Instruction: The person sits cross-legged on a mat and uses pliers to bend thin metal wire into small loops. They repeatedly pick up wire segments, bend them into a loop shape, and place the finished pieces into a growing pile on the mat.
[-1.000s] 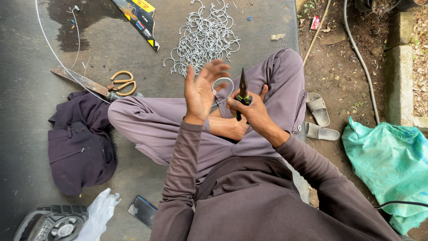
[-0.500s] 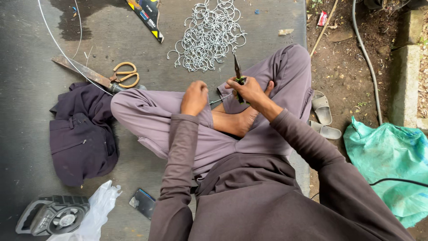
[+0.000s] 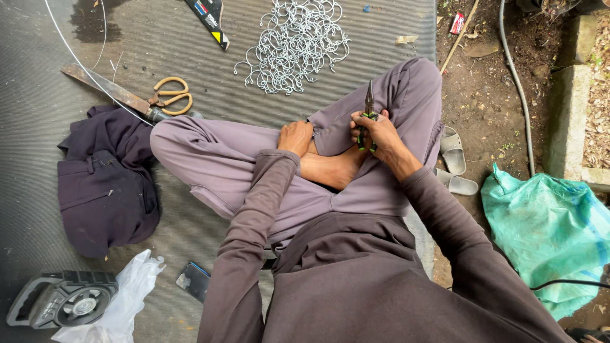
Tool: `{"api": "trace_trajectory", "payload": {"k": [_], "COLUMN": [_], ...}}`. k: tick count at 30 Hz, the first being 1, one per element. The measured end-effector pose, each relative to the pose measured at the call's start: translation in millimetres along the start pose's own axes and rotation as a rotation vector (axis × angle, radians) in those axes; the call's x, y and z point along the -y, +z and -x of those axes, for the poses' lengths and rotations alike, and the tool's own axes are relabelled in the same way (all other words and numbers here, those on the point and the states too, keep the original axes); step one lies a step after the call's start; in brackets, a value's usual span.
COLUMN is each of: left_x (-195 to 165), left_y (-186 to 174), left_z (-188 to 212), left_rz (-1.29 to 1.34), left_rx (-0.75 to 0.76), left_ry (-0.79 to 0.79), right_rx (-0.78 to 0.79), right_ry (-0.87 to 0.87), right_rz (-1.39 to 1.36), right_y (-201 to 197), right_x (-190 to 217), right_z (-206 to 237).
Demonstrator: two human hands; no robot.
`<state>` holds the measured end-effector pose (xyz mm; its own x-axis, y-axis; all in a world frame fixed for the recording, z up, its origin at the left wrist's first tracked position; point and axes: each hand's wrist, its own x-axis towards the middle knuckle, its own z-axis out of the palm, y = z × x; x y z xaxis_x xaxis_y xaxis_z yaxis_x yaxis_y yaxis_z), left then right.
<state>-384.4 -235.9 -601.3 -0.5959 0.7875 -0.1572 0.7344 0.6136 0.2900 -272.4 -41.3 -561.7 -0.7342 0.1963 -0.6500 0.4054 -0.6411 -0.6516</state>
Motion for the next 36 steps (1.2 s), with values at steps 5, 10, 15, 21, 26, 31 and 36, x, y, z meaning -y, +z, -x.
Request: {"api": "trace_trajectory", "payload": {"k": [5, 10, 15, 21, 26, 31, 36], "left_x": [-2.8, -7.6, -24.7, -51.3, -67.5, -63.7, -65.4], "left_y": [-2.8, -16.3, -17.7, -8.6, -18.8, -32.3, -25.6], "left_z": [2.3, 2.1, 0.1, -2.3, -5.0, -0.9, -1.4], "left_rz": [-0.085, 0.003, 0.247, 0.549, 0.761, 0.802, 0.813], "left_rx": [-0.121, -0.142, -0.312, -0.409, -0.577, -0.493, -0.504], "left_ry": [0.007, 0.019, 0.049, 0.055, 0.104, 0.198, 0.235], "right_rx": [0.002, 0.024, 0.047, 0.076, 0.134, 0.326, 0.447], "right_ry": [0.011, 0.003, -0.013, -0.023, -0.045, -0.064, 0.065], "right_rz": [-0.020, -0.030, -0.031, -0.089, -0.081, 0.024, 0.021], "right_y": [1.9, 4.8, 6.4, -1.1, -16.7, -28.4, -20.9], "right_x": [1.2, 2.2, 0.7, -0.8, 5.1, 23.2, 35.1], "right_z": [2.6, 3.6, 3.6, 3.9, 13.6, 48.6, 84.0]}}
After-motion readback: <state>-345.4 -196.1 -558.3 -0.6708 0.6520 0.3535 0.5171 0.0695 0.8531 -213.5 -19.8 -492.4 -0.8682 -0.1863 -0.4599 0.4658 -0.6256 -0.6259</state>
